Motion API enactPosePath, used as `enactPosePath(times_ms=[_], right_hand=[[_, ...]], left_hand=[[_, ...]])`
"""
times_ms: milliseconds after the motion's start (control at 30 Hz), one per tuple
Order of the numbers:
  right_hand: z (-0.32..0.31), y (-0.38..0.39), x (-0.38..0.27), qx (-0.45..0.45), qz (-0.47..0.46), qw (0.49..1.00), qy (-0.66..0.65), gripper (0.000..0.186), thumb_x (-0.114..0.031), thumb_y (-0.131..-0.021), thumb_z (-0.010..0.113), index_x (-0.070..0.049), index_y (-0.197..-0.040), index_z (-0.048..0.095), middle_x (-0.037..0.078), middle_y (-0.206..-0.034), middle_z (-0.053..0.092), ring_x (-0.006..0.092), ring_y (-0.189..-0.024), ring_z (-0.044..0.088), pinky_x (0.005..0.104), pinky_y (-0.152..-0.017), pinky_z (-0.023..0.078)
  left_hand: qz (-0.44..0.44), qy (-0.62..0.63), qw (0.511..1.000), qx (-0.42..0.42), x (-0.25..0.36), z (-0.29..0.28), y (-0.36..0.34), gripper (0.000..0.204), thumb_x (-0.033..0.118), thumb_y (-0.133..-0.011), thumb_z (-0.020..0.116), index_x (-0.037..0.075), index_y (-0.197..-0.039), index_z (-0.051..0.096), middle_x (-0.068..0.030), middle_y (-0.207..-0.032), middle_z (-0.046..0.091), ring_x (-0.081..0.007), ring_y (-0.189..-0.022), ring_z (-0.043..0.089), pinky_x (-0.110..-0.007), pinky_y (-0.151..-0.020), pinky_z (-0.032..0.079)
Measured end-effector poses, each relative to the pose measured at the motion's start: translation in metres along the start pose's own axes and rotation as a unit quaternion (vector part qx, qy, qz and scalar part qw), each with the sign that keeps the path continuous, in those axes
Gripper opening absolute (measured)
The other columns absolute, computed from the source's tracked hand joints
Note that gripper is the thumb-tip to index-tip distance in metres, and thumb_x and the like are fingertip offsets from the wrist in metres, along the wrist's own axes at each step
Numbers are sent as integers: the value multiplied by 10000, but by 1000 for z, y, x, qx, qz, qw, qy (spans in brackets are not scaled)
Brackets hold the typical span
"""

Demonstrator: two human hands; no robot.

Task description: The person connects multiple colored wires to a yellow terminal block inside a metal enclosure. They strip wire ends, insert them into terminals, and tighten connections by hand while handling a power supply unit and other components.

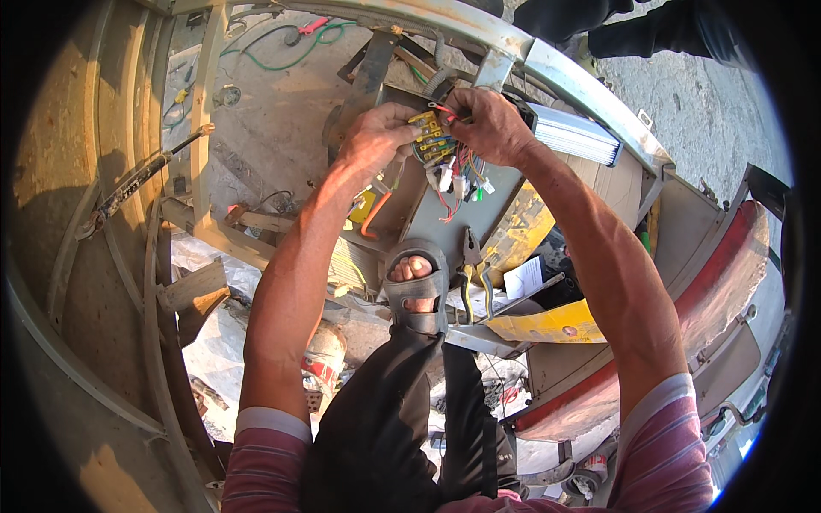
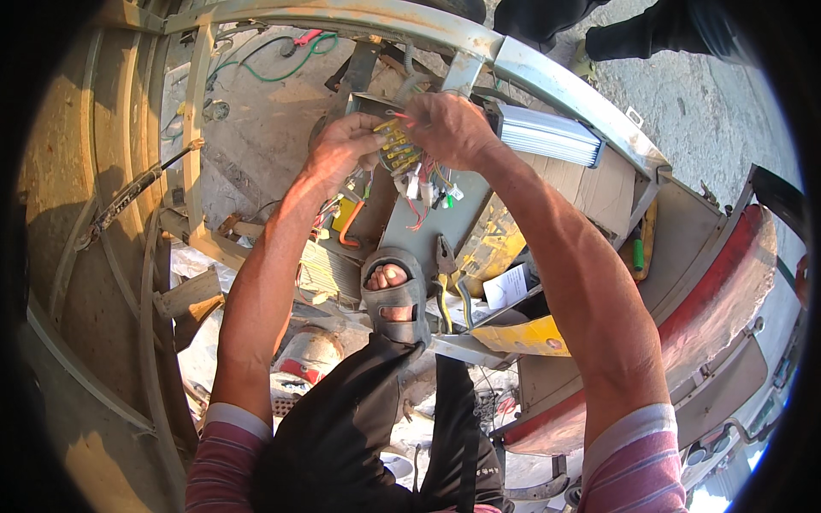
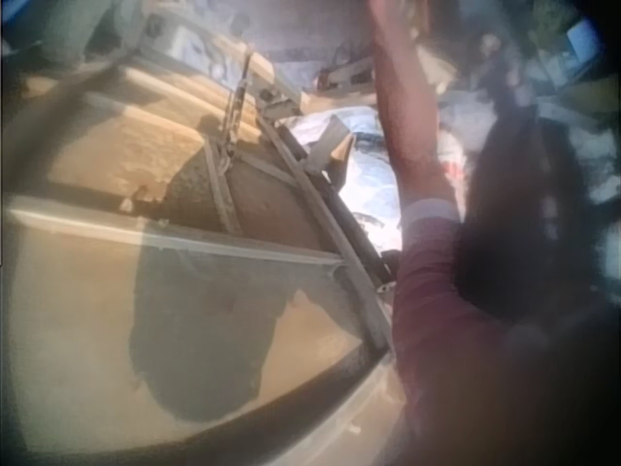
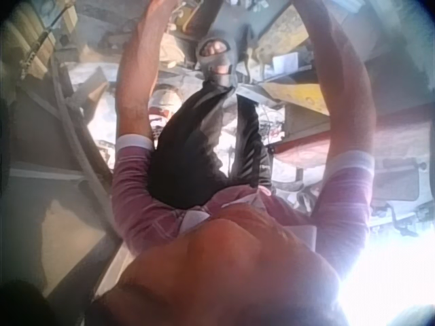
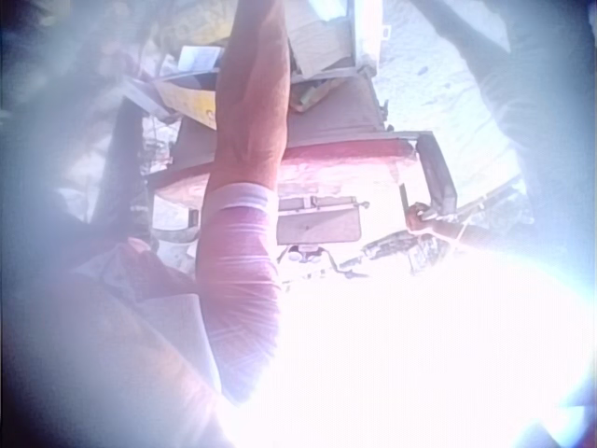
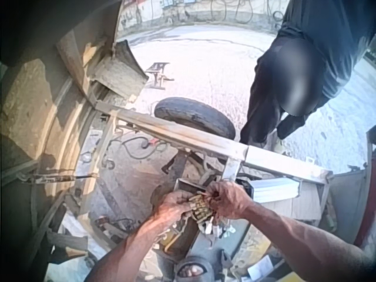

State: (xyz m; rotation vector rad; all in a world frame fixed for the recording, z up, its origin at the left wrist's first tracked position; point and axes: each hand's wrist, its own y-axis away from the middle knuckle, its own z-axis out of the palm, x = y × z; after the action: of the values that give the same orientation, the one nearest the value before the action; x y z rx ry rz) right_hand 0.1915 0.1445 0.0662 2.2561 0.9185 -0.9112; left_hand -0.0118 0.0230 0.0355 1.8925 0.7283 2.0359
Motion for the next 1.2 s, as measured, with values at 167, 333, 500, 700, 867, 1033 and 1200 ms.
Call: enactPosePath(times_ms=[167, 333, 500, 700, 867, 1033, 1200], right_hand=[[3, -1, 6, 7, -7, 999, -33, 228, -292, -906, 702, -79, -988, 709, 144, -908, 728, 345, -879, 724, 455, -821, 562], [2, -4, 12, -8, -12, 995, -98, 153, -171, -888, 694, -46, -975, 691, 85, -875, 683, 190, -821, 648, 353, -807, 538], [0, -2, 8, -35, -32, 991, -124, 191, -123, -843, 732, -52, -1017, 694, 63, -913, 676, 170, -888, 648, 326, -869, 536], [4, 7, 5, 42, -143, 988, 49, 284, -218, -773, 800, -119, -1027, 720, 76, -988, 730, 305, -1043, 680, 436, -944, 556], [1, 9, 2, 15, -153, 985, 81, 355, -238, -746, 832, -125, -1067, 729, 73, -1049, 715, 311, -1107, 644, 439, -980, 546], [-7, 12, -8, -5, -155, 982, 108, 391, -320, -753, 831, -133, -1089, 758, 79, -1085, 714, 307, -1155, 622, 433, -1013, 538], [1, 12, -25, 2, -75, 974, 213, 351, -385, -803, 768, -157, -1067, 809, 75, -1114, 727, 320, -1210, 606, 456, -1065, 508]], left_hand=[[29, -92, 995, 34, 0, 7, 0, 314, 123, -984, 709, -43, -1247, 669, -84, -986, 757, -102, -745, 654, -273, -629, 533], [38, -57, 997, 41, -3, 10, 2, 341, 98, -992, 699, -62, -1287, 636, -74, -955, 709, -97, -674, 583, -277, -576, 470], [14, 17, 999, 32, -7, 5, 3, 329, 128, -1006, 695, -45, -1280, 639, -78, -976, 713, -95, -700, 578, -269, -597, 461], [8, 21, 999, 24, -10, 3, 5, 301, 139, -1010, 695, -18, -1263, 646, -51, -984, 721, -91, -712, 578, -261, -625, 466], [7, 20, 1000, 18, -10, 2, 5, 295, 139, -1017, 692, -11, -1266, 644, -40, -988, 722, -84, -722, 579, -255, -631, 465], [15, 17, 999, 27, -11, 1, 2, 269, 126, -1026, 676, -19, -1252, 659, -49, -961, 740, -84, -698, 607, -263, -590, 489], [22, 26, 999, 22, -11, 1, 3, 268, 132, -1029, 673, -15, -1253, 662, -49, -973, 745, -83, -702, 611, -255, -590, 487]])
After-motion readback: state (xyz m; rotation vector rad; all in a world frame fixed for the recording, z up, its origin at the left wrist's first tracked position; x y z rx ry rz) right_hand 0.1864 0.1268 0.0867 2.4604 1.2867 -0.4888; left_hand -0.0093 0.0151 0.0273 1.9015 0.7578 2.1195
